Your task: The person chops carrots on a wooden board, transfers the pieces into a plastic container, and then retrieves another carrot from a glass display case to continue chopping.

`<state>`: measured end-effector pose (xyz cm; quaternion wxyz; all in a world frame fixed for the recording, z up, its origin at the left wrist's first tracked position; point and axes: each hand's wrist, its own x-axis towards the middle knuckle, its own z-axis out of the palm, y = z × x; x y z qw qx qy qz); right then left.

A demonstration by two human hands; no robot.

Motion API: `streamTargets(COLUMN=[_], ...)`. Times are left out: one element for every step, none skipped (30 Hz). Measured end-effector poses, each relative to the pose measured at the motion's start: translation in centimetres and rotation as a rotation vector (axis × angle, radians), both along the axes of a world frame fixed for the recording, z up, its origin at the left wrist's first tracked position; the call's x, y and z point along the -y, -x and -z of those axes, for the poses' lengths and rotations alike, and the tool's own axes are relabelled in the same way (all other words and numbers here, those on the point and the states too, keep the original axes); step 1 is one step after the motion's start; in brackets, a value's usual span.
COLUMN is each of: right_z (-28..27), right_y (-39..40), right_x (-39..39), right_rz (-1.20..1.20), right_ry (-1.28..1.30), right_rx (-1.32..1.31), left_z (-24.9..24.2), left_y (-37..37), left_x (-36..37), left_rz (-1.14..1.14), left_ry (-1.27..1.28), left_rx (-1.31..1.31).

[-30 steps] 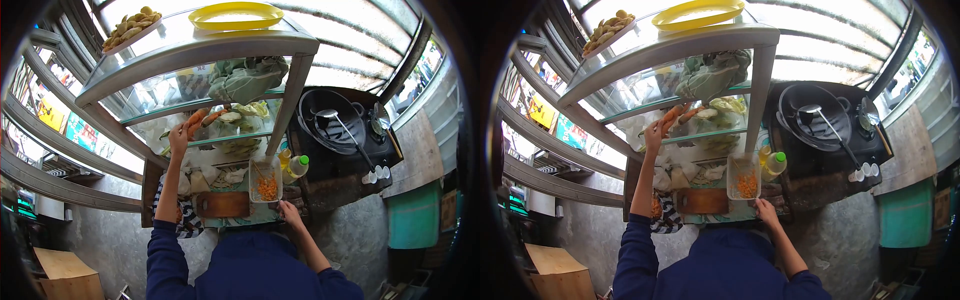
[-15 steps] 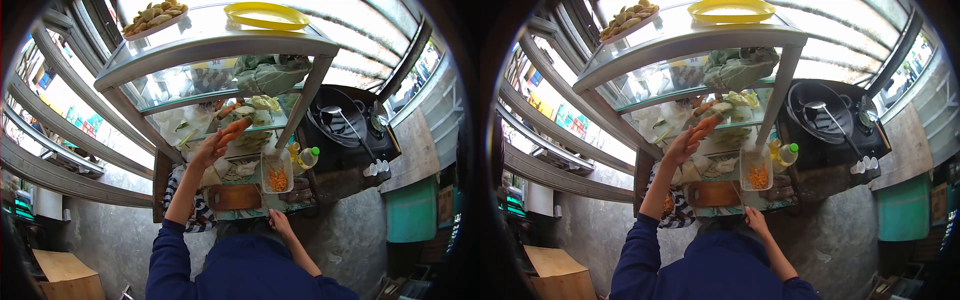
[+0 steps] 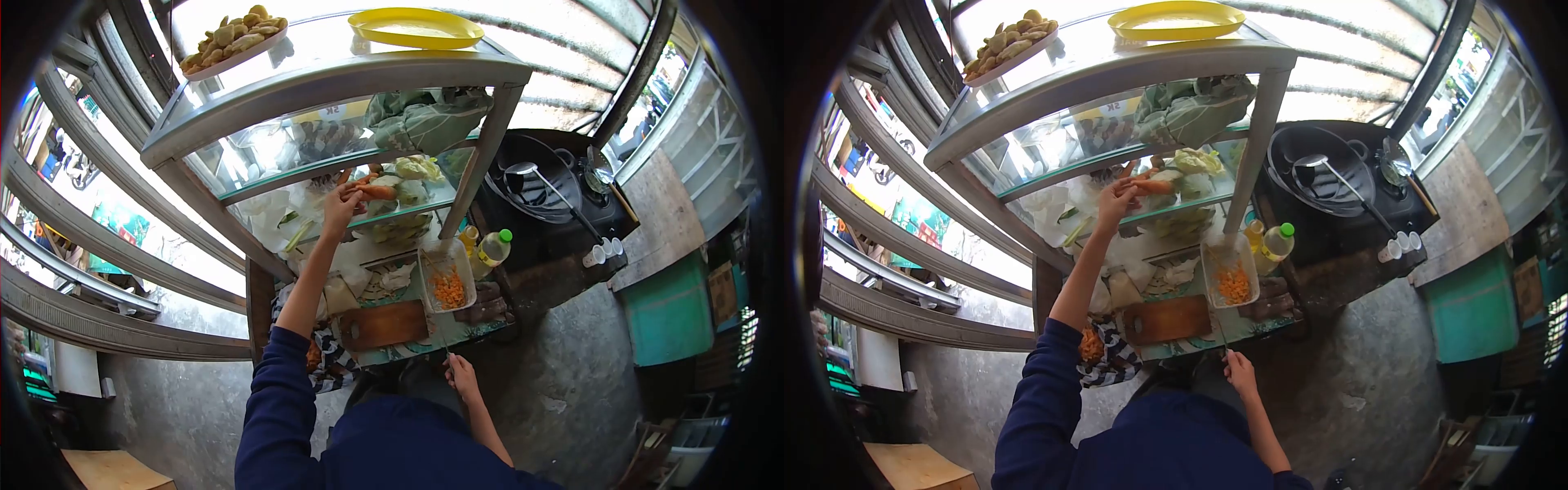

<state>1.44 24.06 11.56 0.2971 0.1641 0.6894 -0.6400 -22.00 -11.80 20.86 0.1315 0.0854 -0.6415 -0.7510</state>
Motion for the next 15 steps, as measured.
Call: streamTargets(right_z=[0.3, 0.5, 0.7, 0.9, 0.9, 0.8, 0.7, 0.0, -0.5, -0.5, -0.4, -0.5, -0.6, -0.9, -1.1], right_y=[-0.4, -0.6, -0.5, -0.2, 0.1, 0.5, 1.0, 1.8, 2.7, 3.6, 4.5, 5.3, 6.1, 6.8, 7.4], right_x=[0.0, 0.0, -0.1, -0.1, 0.1, 0.2, 0.2, 0.5, 0.9, 1.1, 1.3, 1.4, 1.4, 1.5, 1.6], right_rz=[-0.007, -0.021, -0.033, -0.039, -0.097, -0.155, -0.162, -0.19, -0.215, -0.217, -0.216, -0.217, -0.211, -0.219, -0.203], right_ry=[0.001, -0.006, -0.016, -0.02, -0.044, -0.063, -0.059, -0.084, -0.108, -0.104, -0.115, -0.126, -0.12, -0.117, -0.093], right_rx=[0.003, 0.029, 0.054, 0.051, 0.027, 0.003, 0.002, -0.021, -0.045, -0.047, -0.108, -0.169, -0.169, -0.167, -0.17], left_z=[0.1, 0.0, 0.0, 0.0, -0.1, -0.2, -0.4, -0.2, -0.1, 0.1, -0.6, -1.2, -1.8, -1.9, -2.0], left_y=[-0.2, -0.6, -1.0, -1.2, -1.3, -1.3, -1.5, -1.3, -0.8, -0.3, -0.2, -0.2, -0.4, -0.7, -1.2], left_x=[-0.1, 0.2, 0.4, 0.3, 0.2, 0.4, 0.7, 1.2, 1.7, 2.1, 2.0, 2.1, 2.1, 2.2, 2.2], left_rz=[-0.029, -0.037, -0.012, 0.016, 0.011, -0.01, -0.032, -0.039, -0.058, -0.074, -0.075, -0.143, -0.214, -0.222, -0.197], left_ry=[0.076, 0.079, 0.168, 0.254, 0.251, 0.198, 0.148, 0.156, 0.053, -0.054, -0.053, -0.045, -0.036, -0.033, 0.021], left_rx=[-0.003, -0.004, -0.02, -0.035, -0.036, -0.018, 0.001, 0.002, -0.048, -0.099, -0.1, -0.098, -0.095, -0.092, -0.083])
